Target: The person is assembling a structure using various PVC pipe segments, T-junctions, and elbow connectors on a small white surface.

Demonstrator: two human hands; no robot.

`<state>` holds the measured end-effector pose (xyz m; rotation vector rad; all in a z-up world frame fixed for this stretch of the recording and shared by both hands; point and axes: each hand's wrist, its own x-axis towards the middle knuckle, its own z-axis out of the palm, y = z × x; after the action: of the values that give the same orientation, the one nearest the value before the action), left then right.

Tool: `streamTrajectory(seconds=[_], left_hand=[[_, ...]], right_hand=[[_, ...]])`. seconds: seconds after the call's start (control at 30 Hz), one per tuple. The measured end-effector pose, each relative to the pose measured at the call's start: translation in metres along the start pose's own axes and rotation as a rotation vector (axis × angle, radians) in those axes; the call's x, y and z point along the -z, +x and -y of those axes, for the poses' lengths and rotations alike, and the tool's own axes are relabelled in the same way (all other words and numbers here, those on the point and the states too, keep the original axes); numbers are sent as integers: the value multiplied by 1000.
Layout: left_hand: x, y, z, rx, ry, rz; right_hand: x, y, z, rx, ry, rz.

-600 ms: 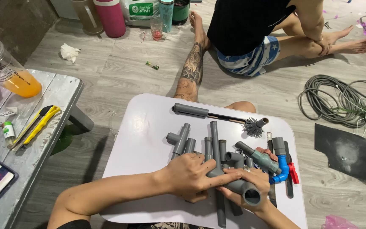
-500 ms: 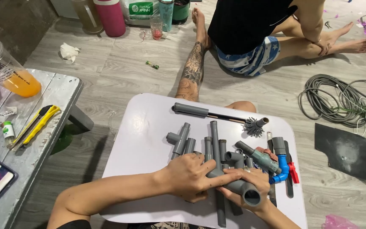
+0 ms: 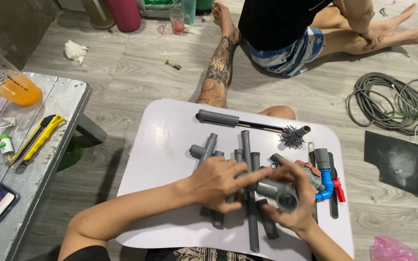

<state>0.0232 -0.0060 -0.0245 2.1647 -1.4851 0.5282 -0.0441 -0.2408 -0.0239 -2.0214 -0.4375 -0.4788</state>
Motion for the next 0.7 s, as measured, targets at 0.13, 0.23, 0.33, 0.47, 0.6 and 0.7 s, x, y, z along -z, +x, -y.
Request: streamTrajectory(seconds=[0.13, 0.23, 0.33, 0.47, 0.6, 0.7], left_hand=[[20, 6, 22, 147, -216, -233], [32, 2, 47, 337, -417, -359], [26, -3, 73, 557, -611, -364], [31, -3, 85, 612, -1248, -483], [27, -8, 88, 583, -1438, -475], [23, -9, 87, 636, -1590, -407]], right_hand=[[1, 4, -12, -52, 88, -139], [4, 14, -13, -98, 112, -132], [1, 18, -11, -107, 20, -91], [0, 14, -13, -126, 30, -17], [3, 13, -17, -90, 51, -26], [3, 15, -13, -67, 31, -49]])
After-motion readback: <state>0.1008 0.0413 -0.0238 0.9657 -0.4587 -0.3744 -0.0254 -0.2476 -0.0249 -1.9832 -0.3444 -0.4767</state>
